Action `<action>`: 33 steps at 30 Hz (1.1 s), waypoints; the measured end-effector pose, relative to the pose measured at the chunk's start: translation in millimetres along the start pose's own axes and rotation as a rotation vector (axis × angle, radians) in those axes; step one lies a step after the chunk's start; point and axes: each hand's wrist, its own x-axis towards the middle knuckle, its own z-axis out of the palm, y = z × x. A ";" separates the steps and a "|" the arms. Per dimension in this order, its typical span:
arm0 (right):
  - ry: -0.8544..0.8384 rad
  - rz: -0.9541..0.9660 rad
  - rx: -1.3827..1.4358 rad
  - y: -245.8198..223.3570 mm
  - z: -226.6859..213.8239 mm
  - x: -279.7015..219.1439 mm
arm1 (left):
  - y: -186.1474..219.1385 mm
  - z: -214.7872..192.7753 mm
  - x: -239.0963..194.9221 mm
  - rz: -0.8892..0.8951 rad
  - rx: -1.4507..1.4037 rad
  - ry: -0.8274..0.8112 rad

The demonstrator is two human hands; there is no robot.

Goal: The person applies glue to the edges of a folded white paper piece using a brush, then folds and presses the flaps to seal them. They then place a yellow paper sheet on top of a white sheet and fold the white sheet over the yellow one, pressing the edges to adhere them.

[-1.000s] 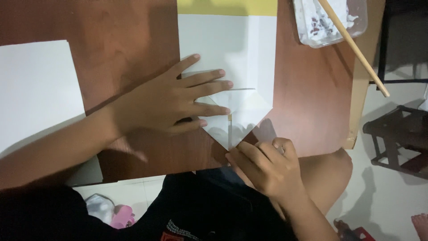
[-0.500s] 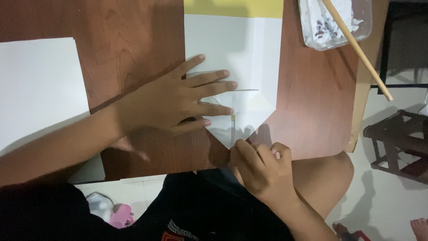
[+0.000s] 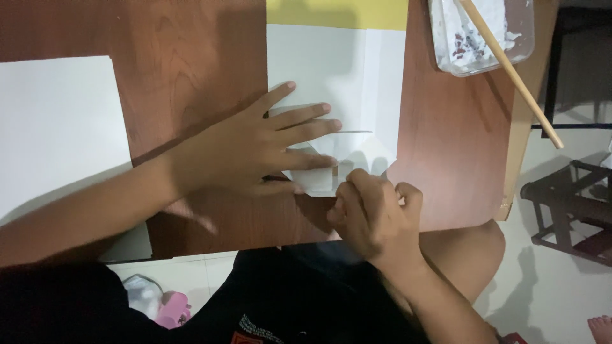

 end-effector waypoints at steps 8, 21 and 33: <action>0.010 -0.073 0.271 18.7 7.8 -40.7 | 0.5 4.1 1.3 0.098 0.035 0.187; 0.046 -0.140 0.415 20.6 6.0 -22.3 | 6.8 -2.9 4.7 0.157 -0.144 0.130; -0.038 -0.080 0.489 20.1 6.2 -17.7 | 14.1 -5.9 5.9 0.159 0.100 0.119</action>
